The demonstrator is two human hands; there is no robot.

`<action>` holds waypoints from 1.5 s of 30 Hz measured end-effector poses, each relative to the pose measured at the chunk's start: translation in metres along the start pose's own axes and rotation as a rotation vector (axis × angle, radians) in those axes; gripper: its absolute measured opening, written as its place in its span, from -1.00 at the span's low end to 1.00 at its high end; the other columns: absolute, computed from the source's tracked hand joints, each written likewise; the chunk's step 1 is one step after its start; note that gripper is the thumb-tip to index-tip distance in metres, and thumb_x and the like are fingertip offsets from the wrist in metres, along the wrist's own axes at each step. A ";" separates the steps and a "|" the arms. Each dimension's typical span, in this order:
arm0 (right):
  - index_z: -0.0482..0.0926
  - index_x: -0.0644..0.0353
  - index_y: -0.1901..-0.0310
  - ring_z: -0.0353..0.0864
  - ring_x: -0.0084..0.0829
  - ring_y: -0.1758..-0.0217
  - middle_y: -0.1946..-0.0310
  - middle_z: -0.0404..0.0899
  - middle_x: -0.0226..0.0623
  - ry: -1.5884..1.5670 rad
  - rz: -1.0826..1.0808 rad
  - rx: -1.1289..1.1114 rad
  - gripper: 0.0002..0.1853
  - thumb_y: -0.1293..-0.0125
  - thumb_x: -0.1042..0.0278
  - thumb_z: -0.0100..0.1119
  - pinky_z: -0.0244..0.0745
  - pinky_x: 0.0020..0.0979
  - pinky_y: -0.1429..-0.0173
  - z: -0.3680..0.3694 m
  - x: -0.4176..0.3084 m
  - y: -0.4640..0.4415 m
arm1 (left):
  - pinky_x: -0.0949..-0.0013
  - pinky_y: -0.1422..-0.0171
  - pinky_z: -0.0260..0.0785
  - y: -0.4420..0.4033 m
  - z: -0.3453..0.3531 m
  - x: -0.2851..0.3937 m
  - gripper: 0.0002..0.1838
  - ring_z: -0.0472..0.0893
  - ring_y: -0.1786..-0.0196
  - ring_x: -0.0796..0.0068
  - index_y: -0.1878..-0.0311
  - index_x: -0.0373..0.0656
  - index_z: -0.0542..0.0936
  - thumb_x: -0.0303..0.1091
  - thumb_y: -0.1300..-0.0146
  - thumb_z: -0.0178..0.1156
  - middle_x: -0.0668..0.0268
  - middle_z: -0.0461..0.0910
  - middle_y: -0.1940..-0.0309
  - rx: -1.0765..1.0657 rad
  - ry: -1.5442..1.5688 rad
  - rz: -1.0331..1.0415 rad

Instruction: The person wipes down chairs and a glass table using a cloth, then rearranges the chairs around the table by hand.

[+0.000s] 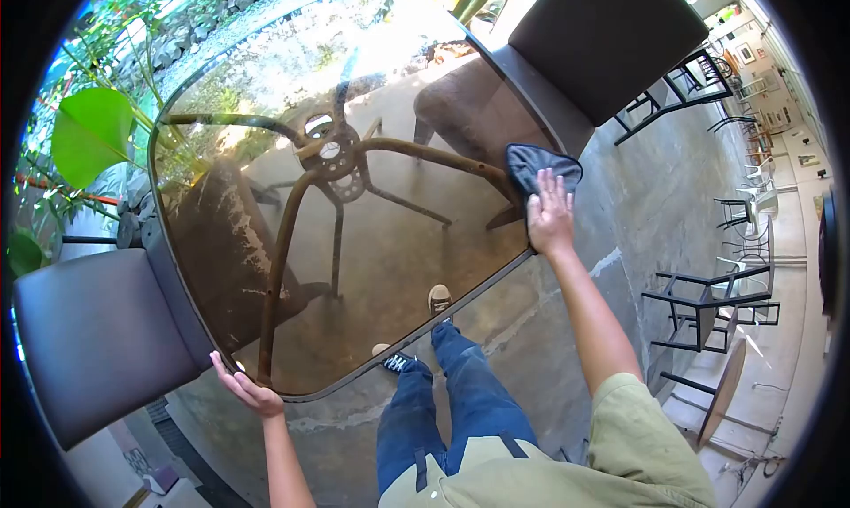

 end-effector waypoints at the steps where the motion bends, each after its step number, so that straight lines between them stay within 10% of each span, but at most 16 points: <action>1: 0.25 0.05 -0.50 0.04 -0.14 -0.63 -0.56 0.12 -0.28 -0.038 -0.101 0.008 -0.38 -0.40 0.20 -0.12 -0.06 -0.02 -0.62 -0.001 -0.025 0.011 | 0.17 -0.61 -0.02 -0.001 0.002 0.002 -0.41 0.21 -0.53 0.06 -0.48 -0.39 0.17 -0.18 -0.55 -0.37 -0.04 0.21 -0.48 -0.008 -0.002 0.001; 18: 0.38 0.30 -0.37 0.21 -0.16 -0.57 -0.45 0.31 -0.09 -0.503 -0.715 -0.250 -0.37 -0.29 0.21 0.05 0.05 -0.14 -0.58 0.015 -0.385 0.248 | 0.14 -0.59 0.00 -0.002 0.002 0.006 -0.41 0.26 -0.49 0.03 -0.47 -0.39 0.19 -0.19 -0.53 -0.34 -0.04 0.25 -0.46 0.043 0.022 -0.025; 24: 0.36 0.21 -0.40 0.19 -0.23 -0.57 -0.47 0.31 -0.22 -0.612 -0.937 -0.324 -0.37 -0.33 0.14 0.04 0.01 -0.17 -0.60 0.022 -0.452 0.324 | 0.18 -0.54 0.11 -0.002 -0.021 -0.056 -0.48 0.38 -0.39 0.10 -0.40 -0.35 0.33 -0.25 -0.54 -0.28 -0.03 0.32 -0.42 -0.005 0.468 -0.352; 35: 0.31 -0.03 -0.47 0.07 -0.35 -0.62 -0.53 0.21 -0.45 -0.582 -1.122 -0.440 -0.34 -0.34 0.05 0.04 -0.12 -0.15 -0.63 0.006 -0.349 0.276 | 0.14 -0.44 0.25 0.004 -0.003 0.085 -0.60 0.44 -0.31 0.08 -0.29 -0.32 0.42 -0.40 -0.46 -0.10 0.04 0.43 -0.28 0.032 -0.058 0.086; 45: 0.23 -0.13 -0.52 -0.04 -0.34 -0.66 -0.57 0.11 -0.49 -0.044 -0.551 -0.267 -0.28 -0.27 0.14 -0.02 -0.26 -0.09 -0.65 -0.008 -0.122 0.092 | 0.14 -0.27 0.26 0.070 0.130 0.202 -0.65 0.50 -0.08 0.20 -0.03 -0.13 0.56 -0.26 -0.18 0.14 0.19 0.50 -0.10 -0.399 0.032 0.448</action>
Point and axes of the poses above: each hand's wrist, its own y-axis away from the middle knuckle, its own z-axis out of the palm, x = y × z, the point moved 10 cm from there along -y, towards the middle knuckle
